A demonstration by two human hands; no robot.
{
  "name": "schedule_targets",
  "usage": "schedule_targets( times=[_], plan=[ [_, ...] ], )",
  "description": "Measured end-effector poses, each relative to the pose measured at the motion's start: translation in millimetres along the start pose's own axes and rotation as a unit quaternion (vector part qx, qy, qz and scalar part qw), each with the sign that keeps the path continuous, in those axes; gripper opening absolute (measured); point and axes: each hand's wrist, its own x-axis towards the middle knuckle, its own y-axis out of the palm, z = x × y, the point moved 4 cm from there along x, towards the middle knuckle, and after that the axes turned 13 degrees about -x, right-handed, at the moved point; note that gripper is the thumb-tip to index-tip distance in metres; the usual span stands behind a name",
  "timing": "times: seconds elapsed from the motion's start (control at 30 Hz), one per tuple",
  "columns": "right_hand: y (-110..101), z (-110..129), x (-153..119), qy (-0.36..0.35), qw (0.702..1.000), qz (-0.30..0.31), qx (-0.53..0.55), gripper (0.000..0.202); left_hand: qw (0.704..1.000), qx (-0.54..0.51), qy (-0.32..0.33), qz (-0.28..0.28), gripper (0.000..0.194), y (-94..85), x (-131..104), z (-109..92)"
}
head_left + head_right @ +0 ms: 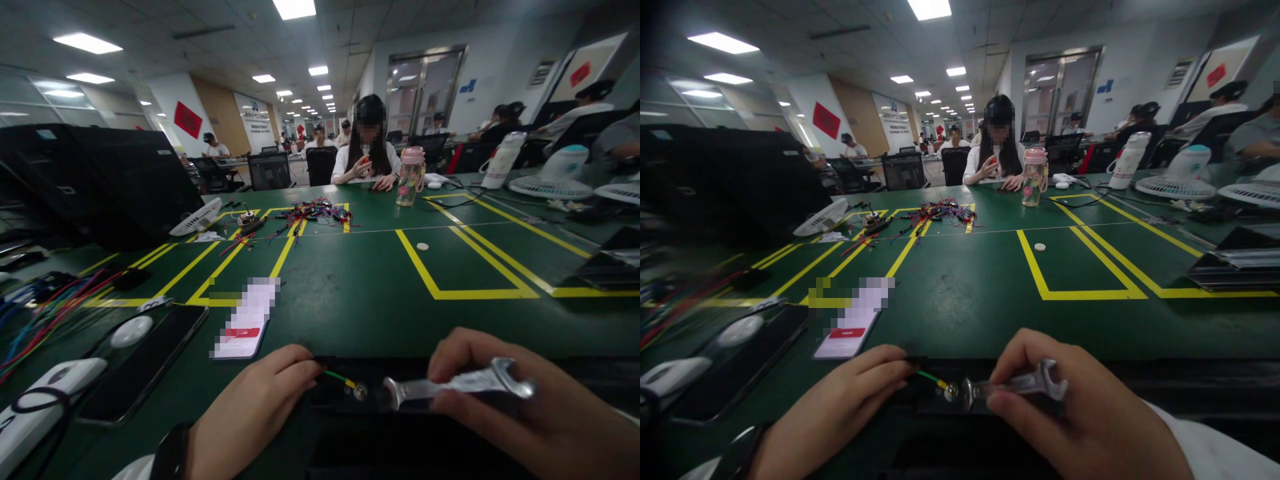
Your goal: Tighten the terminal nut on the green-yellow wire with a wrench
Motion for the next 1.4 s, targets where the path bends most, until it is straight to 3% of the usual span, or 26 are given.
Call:
schedule_targets(
  times=[0.17,0.3,0.5,0.7,0.93,1.2,1.4],
  plan=[
    [13.7,12.2,29.0,-0.043,0.998,0.041,-0.014,0.004,1.0,-0.008,-0.012,-0.012,0.025,4.9,-1.3,7.6],
    [27.6,5.1,29.7,-0.041,0.997,0.067,-0.009,0.003,1.0,-0.023,-0.006,-0.016,0.023,8.8,-3.9,11.1],
    [31.5,5.0,30.6,-0.083,0.994,0.067,-0.013,0.006,0.997,-0.068,0.026,-0.04,0.019,10.0,-2.8,9.6],
    [34.2,7.8,38.1,-0.126,0.99,0.053,-0.044,0.01,0.99,-0.13,0.031,-0.048,0.018,8.2,-1.2,10.0],
    [33.7,9.3,37.8,-0.124,0.989,0.06,-0.053,0.009,0.988,-0.148,0.016,-0.04,0.017,10.9,0.6,13.5],
    [33.8,17.4,44.8,-0.088,0.995,-0.004,-0.047,0.013,0.986,-0.164,0.011,-0.029,0.017,12.2,1.7,13.6],
    [37.6,22.2,46.0,-0.099,0.994,-0.006,-0.045,0.016,0.985,-0.168,0.01,-0.033,0.016,13.2,-1.0,14.3]
  ],
)
